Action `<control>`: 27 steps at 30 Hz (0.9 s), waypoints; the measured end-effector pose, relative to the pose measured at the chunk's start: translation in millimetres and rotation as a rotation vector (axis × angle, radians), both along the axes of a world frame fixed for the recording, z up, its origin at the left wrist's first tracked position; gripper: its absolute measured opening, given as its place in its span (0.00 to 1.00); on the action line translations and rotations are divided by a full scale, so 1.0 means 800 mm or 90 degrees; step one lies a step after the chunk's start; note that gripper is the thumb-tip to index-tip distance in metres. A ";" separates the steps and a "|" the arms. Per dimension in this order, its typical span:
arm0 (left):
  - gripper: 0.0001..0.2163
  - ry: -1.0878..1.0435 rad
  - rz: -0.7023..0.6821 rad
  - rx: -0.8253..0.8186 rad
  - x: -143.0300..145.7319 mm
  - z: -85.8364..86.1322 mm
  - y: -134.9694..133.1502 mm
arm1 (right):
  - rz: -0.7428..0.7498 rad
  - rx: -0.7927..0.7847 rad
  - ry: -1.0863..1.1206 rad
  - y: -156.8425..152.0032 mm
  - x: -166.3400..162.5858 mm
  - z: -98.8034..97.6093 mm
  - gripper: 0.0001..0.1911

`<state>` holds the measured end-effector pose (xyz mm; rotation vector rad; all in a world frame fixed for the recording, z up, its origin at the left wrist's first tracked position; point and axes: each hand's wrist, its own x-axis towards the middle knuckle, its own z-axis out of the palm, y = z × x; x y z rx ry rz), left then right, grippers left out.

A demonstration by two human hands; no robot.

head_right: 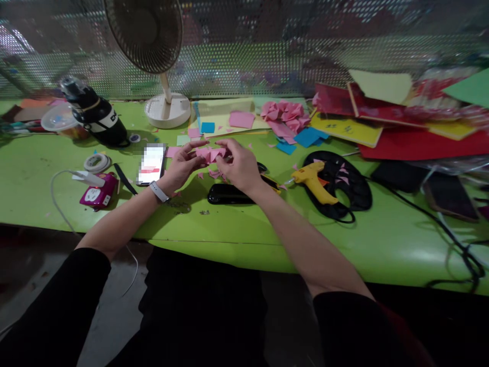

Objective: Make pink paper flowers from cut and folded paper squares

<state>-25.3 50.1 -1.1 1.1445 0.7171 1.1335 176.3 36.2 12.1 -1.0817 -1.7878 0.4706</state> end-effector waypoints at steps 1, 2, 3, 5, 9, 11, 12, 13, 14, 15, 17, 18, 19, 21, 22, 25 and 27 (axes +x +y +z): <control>0.18 0.010 0.008 0.014 0.000 -0.001 0.000 | -0.021 0.059 -0.042 -0.001 -0.001 -0.001 0.14; 0.17 0.017 0.011 0.026 0.000 -0.001 0.000 | -0.028 0.104 -0.071 -0.001 -0.001 -0.002 0.13; 0.17 0.022 0.013 0.036 0.000 -0.003 0.000 | -0.026 0.136 -0.088 -0.002 -0.002 -0.002 0.12; 0.16 0.028 0.011 0.052 0.000 -0.006 0.001 | -0.008 0.166 -0.099 -0.003 -0.002 -0.002 0.10; 0.16 0.026 -0.001 0.099 -0.001 -0.014 0.007 | 0.031 0.155 -0.070 -0.003 -0.001 -0.002 0.12; 0.17 0.035 -0.005 0.144 0.001 -0.016 0.009 | 0.041 0.137 -0.048 -0.003 -0.001 -0.002 0.13; 0.17 0.047 -0.002 0.174 0.002 -0.017 0.009 | 0.041 0.134 -0.040 -0.003 0.000 -0.001 0.12; 0.17 0.064 0.008 0.211 0.003 -0.017 0.008 | 0.039 0.136 -0.034 -0.003 0.000 -0.001 0.12; 0.17 0.085 0.026 0.257 0.004 -0.016 0.007 | 0.034 0.140 -0.029 -0.003 0.000 -0.001 0.11; 0.17 0.110 0.053 0.309 0.004 -0.016 0.006 | 0.028 0.144 -0.020 -0.003 0.000 -0.001 0.11; 0.15 0.166 0.124 0.418 0.005 -0.014 0.004 | 0.026 0.137 0.012 -0.004 -0.002 -0.002 0.11; 0.14 0.195 0.157 0.464 0.005 -0.014 0.004 | 0.032 0.124 0.037 -0.005 -0.003 -0.003 0.11; 0.12 0.224 0.181 0.500 0.004 -0.015 0.003 | 0.041 0.106 0.065 -0.005 -0.004 -0.004 0.11; 0.09 0.279 0.204 0.541 0.002 -0.016 0.004 | 0.056 0.067 0.116 -0.006 -0.007 -0.006 0.11; 0.08 0.302 0.208 0.547 0.001 -0.017 0.005 | 0.058 0.052 0.136 -0.007 -0.008 -0.007 0.11; 0.04 0.316 0.212 0.532 0.001 -0.020 0.007 | 0.048 0.022 0.169 -0.008 -0.010 -0.009 0.10; 0.03 0.275 0.207 0.503 0.001 -0.020 0.008 | 0.040 0.006 0.179 -0.009 -0.011 -0.008 0.10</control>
